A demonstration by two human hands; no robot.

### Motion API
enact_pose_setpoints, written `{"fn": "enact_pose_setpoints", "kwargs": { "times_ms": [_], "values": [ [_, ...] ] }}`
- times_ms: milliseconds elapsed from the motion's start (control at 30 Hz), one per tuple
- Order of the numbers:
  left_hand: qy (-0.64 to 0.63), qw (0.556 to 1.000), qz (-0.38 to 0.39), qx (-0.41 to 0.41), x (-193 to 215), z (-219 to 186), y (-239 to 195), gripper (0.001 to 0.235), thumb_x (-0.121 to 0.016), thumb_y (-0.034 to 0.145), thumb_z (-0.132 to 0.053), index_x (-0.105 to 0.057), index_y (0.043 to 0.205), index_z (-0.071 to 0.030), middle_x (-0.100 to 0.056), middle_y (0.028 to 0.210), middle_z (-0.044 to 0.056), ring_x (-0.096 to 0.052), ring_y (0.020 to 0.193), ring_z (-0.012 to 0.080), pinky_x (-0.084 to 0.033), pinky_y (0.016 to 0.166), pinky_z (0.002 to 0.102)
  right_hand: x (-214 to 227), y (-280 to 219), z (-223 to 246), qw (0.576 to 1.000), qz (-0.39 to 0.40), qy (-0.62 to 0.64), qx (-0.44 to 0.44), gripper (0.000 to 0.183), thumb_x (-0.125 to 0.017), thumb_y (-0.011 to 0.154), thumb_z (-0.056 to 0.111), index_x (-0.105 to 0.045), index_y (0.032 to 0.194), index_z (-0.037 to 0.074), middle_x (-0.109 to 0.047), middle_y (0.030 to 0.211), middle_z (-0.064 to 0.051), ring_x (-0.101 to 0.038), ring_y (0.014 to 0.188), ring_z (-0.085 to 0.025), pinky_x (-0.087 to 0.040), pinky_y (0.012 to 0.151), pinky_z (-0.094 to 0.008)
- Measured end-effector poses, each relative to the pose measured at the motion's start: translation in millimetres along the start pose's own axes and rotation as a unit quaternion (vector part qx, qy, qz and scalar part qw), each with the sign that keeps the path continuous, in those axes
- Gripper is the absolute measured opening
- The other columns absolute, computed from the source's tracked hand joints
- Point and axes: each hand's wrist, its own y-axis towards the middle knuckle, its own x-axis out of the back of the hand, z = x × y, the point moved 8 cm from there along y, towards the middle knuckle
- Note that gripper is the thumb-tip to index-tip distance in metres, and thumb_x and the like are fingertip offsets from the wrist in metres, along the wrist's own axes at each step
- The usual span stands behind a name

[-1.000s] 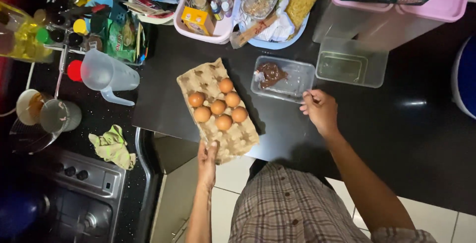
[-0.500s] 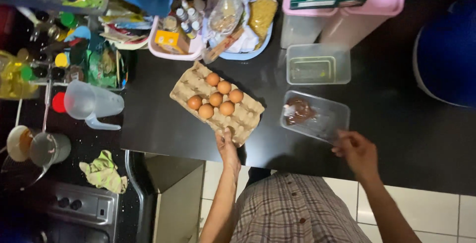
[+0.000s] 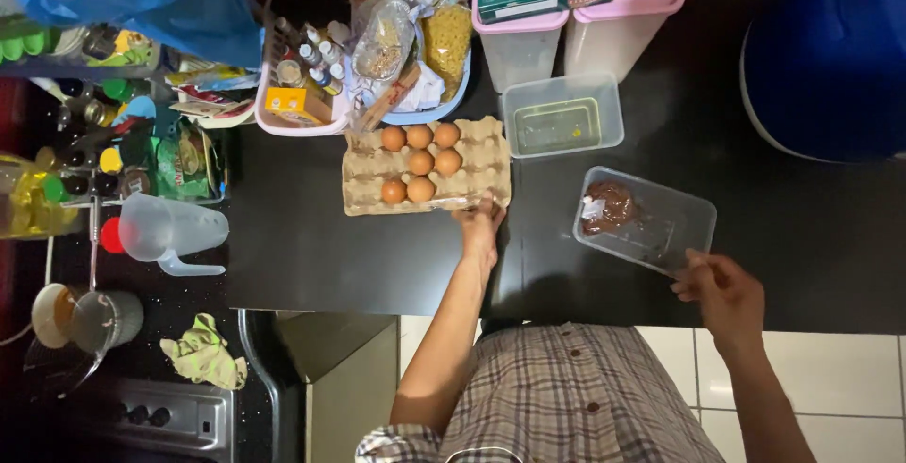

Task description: Washing a few items at a sink, organizing a prep counter, and wiping down a glass tabletop.

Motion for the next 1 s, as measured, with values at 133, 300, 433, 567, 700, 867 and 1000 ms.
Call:
{"fn": "enact_pose_setpoints", "kwargs": {
  "times_ms": [133,300,433,567,700,867,1000],
  "values": [
    [0.055,0.996,0.050,-0.049,-6,3,33,0.035,-0.073,0.096,-0.011,-0.056,0.125,-0.003,-0.064,0.104,0.009,-0.062,0.084,0.0233,-0.060,0.077,0.043,3,2,2,1.000,-0.011,-0.006,-0.003,0.029,-0.063,0.105,0.025,-0.070,0.112,-0.002,-0.070,0.085,-0.011,-0.070,0.075,-0.017,-0.056,0.065,-0.029],
    [0.153,0.983,0.093,0.031,-15,-28,4,0.033,-0.066,0.098,-0.024,-0.059,0.120,0.001,-0.067,0.096,0.015,-0.076,0.072,0.0277,-0.063,0.061,0.038,11,7,9,0.998,-0.017,-0.027,0.046,0.030,-0.063,0.106,0.026,-0.069,0.112,-0.003,-0.070,0.085,-0.011,-0.070,0.076,-0.016,-0.058,0.065,-0.029],
    [0.291,0.943,0.074,0.141,-3,-58,-34,0.038,-0.057,0.101,-0.045,-0.052,0.115,-0.010,-0.069,0.084,0.019,-0.070,0.057,0.0269,-0.059,0.051,0.037,19,18,14,0.999,-0.037,0.011,0.016,0.031,-0.065,0.108,0.025,-0.069,0.113,-0.005,-0.070,0.084,-0.014,-0.067,0.073,-0.017,-0.054,0.065,-0.029],
    [0.384,0.910,0.139,0.080,-1,-52,-27,0.040,-0.059,0.101,-0.043,-0.061,0.103,-0.004,-0.067,0.071,0.012,-0.064,0.049,0.0200,-0.047,0.041,0.030,25,21,38,0.998,-0.051,0.006,0.039,0.030,-0.064,0.108,0.024,-0.068,0.114,-0.005,-0.071,0.088,-0.013,-0.068,0.074,-0.016,-0.054,0.063,-0.028],
    [0.348,0.918,0.190,0.008,-39,-34,-25,0.027,-0.063,0.099,-0.035,-0.065,0.103,-0.009,-0.069,0.073,0.008,-0.064,0.050,0.0164,-0.044,0.042,0.028,44,25,22,0.996,-0.076,0.006,0.051,0.030,-0.062,0.106,0.026,-0.068,0.113,-0.003,-0.072,0.089,-0.011,-0.069,0.073,-0.016,-0.055,0.061,-0.028],
    [0.377,0.886,0.268,0.033,-86,-16,-54,0.027,-0.063,0.099,-0.036,-0.069,0.106,-0.010,-0.071,0.078,0.004,-0.067,0.060,0.0127,-0.048,0.051,0.026,89,-8,7,0.987,-0.149,0.058,0.022,0.030,-0.060,0.105,0.025,-0.069,0.113,-0.003,-0.070,0.082,-0.010,-0.069,0.070,-0.016,-0.055,0.060,-0.028],
    [0.422,0.862,0.277,0.046,-116,3,-67,0.029,-0.062,0.100,-0.034,-0.069,0.113,-0.009,-0.072,0.082,0.005,-0.067,0.066,0.0139,-0.050,0.058,0.027,145,-38,-3,0.975,-0.208,0.076,-0.030,0.027,-0.058,0.106,0.020,-0.070,0.114,-0.003,-0.069,0.077,-0.010,-0.068,0.067,-0.015,-0.057,0.062,-0.029]
  ]
}}
